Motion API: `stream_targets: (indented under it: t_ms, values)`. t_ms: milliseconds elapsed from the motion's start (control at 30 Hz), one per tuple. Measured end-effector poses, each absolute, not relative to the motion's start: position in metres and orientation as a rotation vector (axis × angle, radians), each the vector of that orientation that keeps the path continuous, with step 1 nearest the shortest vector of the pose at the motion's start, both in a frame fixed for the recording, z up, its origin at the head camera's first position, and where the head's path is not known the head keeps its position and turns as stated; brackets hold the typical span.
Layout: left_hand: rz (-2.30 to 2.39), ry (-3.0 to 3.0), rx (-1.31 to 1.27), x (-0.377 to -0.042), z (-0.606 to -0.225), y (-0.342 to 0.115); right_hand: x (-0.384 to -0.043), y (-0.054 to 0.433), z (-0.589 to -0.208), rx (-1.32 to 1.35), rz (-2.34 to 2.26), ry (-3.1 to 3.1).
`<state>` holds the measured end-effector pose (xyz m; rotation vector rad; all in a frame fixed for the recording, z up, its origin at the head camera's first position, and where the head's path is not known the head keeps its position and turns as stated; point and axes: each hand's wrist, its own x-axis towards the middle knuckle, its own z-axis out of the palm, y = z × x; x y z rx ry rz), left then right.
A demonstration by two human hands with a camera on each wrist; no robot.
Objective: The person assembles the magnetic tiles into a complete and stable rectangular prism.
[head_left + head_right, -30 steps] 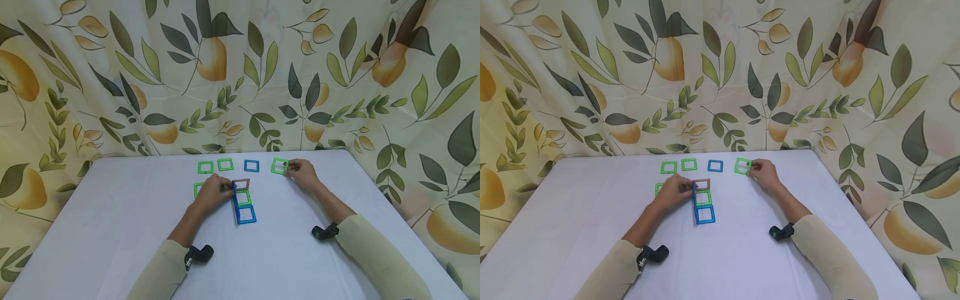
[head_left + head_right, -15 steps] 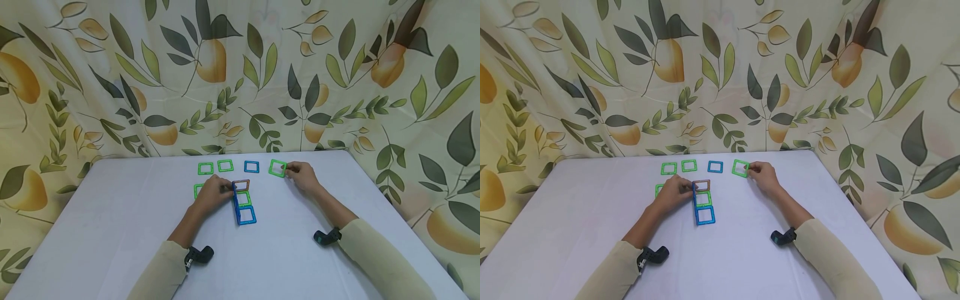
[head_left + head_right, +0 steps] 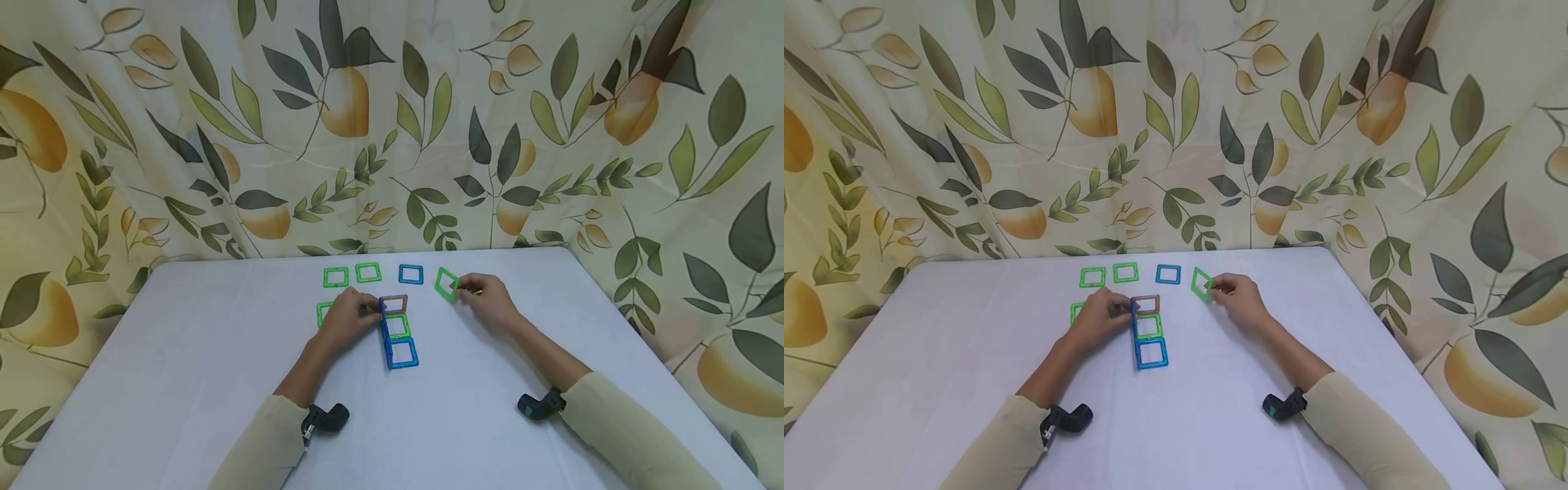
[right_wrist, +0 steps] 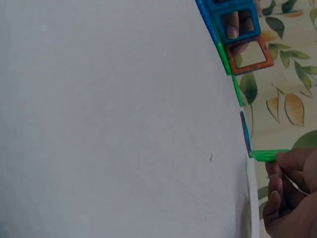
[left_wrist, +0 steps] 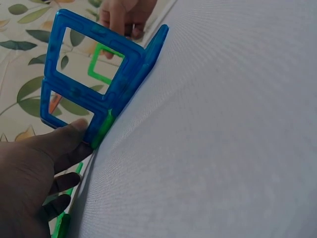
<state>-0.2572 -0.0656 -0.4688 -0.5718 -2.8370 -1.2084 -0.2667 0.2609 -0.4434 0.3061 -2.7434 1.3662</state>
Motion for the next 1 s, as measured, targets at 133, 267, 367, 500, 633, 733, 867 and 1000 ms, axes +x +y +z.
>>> stream_targets:
  t_ms: [133, 267, 367, 500, 633, 733, 867, 1000]
  values:
    - [-1.213, -2.832, -0.557, -0.256, -0.471, -0.066, -0.257, 0.252, -0.443, 0.334, 1.38, -2.756]
    - [-1.222, -2.825, -0.541, -0.256, -0.471, -0.066, -0.248, 0.242, -0.442, 0.366, 1.401, -2.749]
    - [-1.213, -2.817, -0.536, -0.257, -0.471, -0.067, -0.244, 0.236, -0.44, 0.397, 1.411, -2.739]
    - [-1.22, -2.804, -0.546, -0.259, -0.47, -0.065, -0.239, 0.231, -0.438, 0.42, 1.376, -2.75]
    - [-1.23, -2.799, -0.556, -0.259, -0.469, -0.063, -0.233, 0.226, -0.437, 0.446, 1.348, -2.761]
    - [-1.226, -2.803, -0.547, -0.258, -0.469, -0.063, -0.229, 0.222, -0.437, 0.47, 1.352, -2.761]
    - [-1.219, -2.81, -0.535, -0.258, -0.47, -0.064, -0.224, 0.215, -0.437, 0.508, 1.349, -2.759]
    - [-1.211, -2.815, -0.532, -0.258, -0.471, -0.065, -0.218, 0.208, -0.435, 0.54, 1.349, -2.763]
